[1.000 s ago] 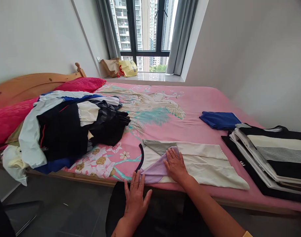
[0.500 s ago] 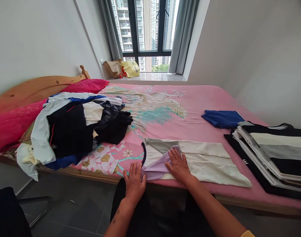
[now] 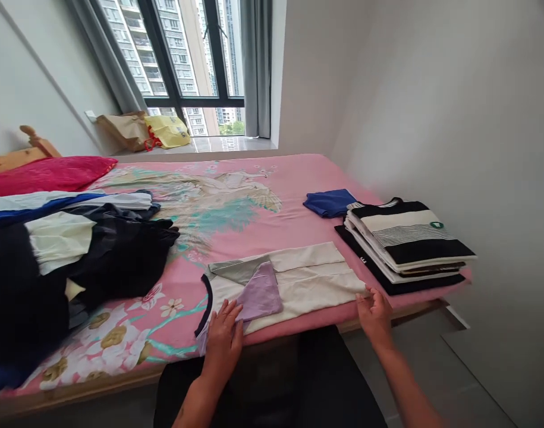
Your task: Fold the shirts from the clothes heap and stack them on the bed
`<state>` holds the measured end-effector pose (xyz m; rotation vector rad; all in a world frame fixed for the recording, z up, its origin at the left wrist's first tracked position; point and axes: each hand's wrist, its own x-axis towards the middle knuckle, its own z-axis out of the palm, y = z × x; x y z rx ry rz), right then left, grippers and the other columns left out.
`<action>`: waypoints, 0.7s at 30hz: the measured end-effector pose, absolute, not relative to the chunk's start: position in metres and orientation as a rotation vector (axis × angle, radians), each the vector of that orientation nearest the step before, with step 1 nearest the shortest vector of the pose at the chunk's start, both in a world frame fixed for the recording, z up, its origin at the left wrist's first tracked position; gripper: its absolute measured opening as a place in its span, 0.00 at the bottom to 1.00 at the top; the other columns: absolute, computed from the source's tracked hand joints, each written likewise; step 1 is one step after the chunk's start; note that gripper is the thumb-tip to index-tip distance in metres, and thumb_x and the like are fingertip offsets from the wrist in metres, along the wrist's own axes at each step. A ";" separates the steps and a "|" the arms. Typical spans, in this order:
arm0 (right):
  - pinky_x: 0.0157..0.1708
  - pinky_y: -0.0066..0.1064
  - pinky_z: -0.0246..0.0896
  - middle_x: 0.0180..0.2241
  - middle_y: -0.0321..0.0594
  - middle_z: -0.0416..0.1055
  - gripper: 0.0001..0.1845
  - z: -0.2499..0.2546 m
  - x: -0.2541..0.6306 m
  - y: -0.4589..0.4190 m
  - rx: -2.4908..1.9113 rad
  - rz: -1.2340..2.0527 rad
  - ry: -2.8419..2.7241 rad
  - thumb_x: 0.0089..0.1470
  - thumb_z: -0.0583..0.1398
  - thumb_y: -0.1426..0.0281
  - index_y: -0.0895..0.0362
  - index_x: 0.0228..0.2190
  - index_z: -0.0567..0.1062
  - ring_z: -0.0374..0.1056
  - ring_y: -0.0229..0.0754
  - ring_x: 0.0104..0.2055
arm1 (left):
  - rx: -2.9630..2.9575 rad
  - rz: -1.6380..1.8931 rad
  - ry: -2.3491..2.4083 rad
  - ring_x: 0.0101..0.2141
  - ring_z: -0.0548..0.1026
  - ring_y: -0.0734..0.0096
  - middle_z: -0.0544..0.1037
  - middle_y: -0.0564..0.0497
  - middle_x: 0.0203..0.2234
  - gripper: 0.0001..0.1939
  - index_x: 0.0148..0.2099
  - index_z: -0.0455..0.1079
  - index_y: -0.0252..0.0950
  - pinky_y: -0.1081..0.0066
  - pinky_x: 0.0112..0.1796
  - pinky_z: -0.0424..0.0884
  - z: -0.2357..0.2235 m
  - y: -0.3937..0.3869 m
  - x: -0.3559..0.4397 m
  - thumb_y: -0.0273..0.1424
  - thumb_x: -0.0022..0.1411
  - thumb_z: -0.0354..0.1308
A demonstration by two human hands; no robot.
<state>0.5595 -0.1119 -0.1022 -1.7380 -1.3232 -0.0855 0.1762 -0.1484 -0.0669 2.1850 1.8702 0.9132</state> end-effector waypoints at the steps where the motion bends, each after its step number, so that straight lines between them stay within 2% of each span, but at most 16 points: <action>1: 0.47 0.45 0.57 0.41 0.53 0.70 0.24 -0.105 0.572 -0.113 -1.770 -0.065 -1.302 0.51 0.52 0.56 0.63 0.41 0.69 0.64 0.51 0.44 | 2.237 0.885 1.797 0.58 0.60 0.60 0.68 0.47 0.54 0.17 0.52 0.66 0.41 0.50 0.56 0.55 -0.065 -0.140 0.189 0.31 0.62 0.46; 5: 0.48 0.40 0.56 0.42 0.51 0.70 0.24 -0.096 0.595 -0.103 -1.898 0.031 -1.336 0.52 0.50 0.58 0.62 0.42 0.69 0.64 0.49 0.45 | 2.425 0.693 1.542 0.58 0.61 0.60 0.69 0.48 0.53 0.16 0.50 0.68 0.42 0.47 0.57 0.52 -0.055 -0.117 0.239 0.30 0.63 0.46; 8: 0.47 0.39 0.55 0.43 0.51 0.71 0.24 -0.077 0.603 -0.086 -2.190 0.252 -1.495 0.55 0.46 0.59 0.62 0.43 0.70 0.65 0.50 0.46 | 2.483 0.558 1.414 0.57 0.61 0.60 0.70 0.48 0.53 0.15 0.50 0.68 0.42 0.46 0.57 0.50 -0.051 -0.110 0.269 0.30 0.62 0.47; 13: 0.37 0.38 0.58 0.36 0.53 0.73 0.29 -0.056 0.616 -0.055 -2.398 0.574 -1.589 0.57 0.43 0.54 0.60 0.33 0.75 0.69 0.52 0.39 | 2.480 0.486 1.340 0.57 0.61 0.61 0.71 0.48 0.52 0.15 0.48 0.69 0.42 0.46 0.58 0.48 -0.046 -0.099 0.299 0.30 0.62 0.47; 21: 0.35 0.33 0.56 0.36 0.47 0.74 0.23 -0.050 0.616 -0.056 -2.324 0.644 -1.585 0.57 0.45 0.60 0.56 0.33 0.76 0.69 0.48 0.39 | 2.564 0.397 1.185 0.56 0.62 0.66 0.71 0.49 0.52 0.17 0.51 0.67 0.41 0.60 0.57 0.58 -0.015 -0.009 0.352 0.30 0.63 0.45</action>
